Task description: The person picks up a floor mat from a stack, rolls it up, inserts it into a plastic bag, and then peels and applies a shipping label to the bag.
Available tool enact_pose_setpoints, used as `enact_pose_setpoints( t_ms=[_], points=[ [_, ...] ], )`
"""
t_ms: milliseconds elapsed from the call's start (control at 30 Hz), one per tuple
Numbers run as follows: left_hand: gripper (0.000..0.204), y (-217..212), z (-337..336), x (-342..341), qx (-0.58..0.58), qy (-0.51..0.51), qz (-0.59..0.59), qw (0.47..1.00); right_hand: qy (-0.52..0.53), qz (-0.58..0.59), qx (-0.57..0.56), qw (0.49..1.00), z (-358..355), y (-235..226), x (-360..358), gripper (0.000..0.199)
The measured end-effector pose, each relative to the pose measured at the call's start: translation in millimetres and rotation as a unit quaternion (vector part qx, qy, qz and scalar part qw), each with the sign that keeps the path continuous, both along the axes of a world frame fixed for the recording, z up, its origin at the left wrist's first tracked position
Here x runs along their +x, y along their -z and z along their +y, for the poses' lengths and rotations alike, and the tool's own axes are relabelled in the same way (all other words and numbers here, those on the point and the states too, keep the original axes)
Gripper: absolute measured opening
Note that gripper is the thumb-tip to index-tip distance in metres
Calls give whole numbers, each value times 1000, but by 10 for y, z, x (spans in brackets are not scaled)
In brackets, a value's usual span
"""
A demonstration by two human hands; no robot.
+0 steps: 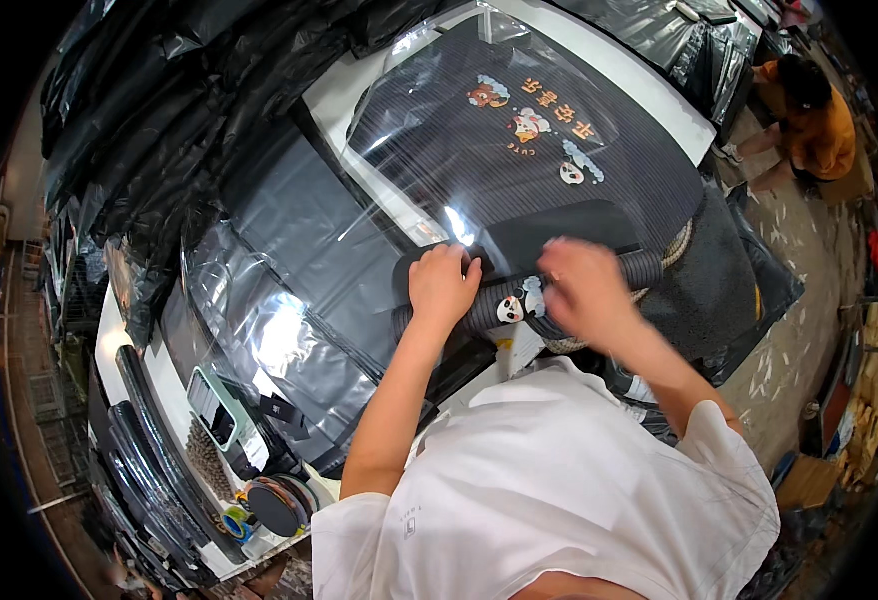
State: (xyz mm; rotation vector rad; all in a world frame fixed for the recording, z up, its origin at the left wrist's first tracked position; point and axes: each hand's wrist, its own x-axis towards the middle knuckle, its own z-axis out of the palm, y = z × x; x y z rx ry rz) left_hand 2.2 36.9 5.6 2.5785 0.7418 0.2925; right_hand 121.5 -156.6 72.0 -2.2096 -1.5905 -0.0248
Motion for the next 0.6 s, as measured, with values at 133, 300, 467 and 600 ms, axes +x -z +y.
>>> enact_pose_setpoints(
  t_ms=[133,300,467,600],
  points=[
    [12,-188,-75,-5,21,50,-57,997,-56,-101,-29,993,169,322,-173,47],
    [56,-289,-571,-104,176,88,-45,979,-39,-45,75,995,835,483,382,26],
    [53,36,-29,260,210,113,-75,968,-94,-119,-20,988,680,156,361,51],
    [29,-219,126,482,201,143,-53,968,-53,-116,-158,979,785,214,625,82]
  ],
)
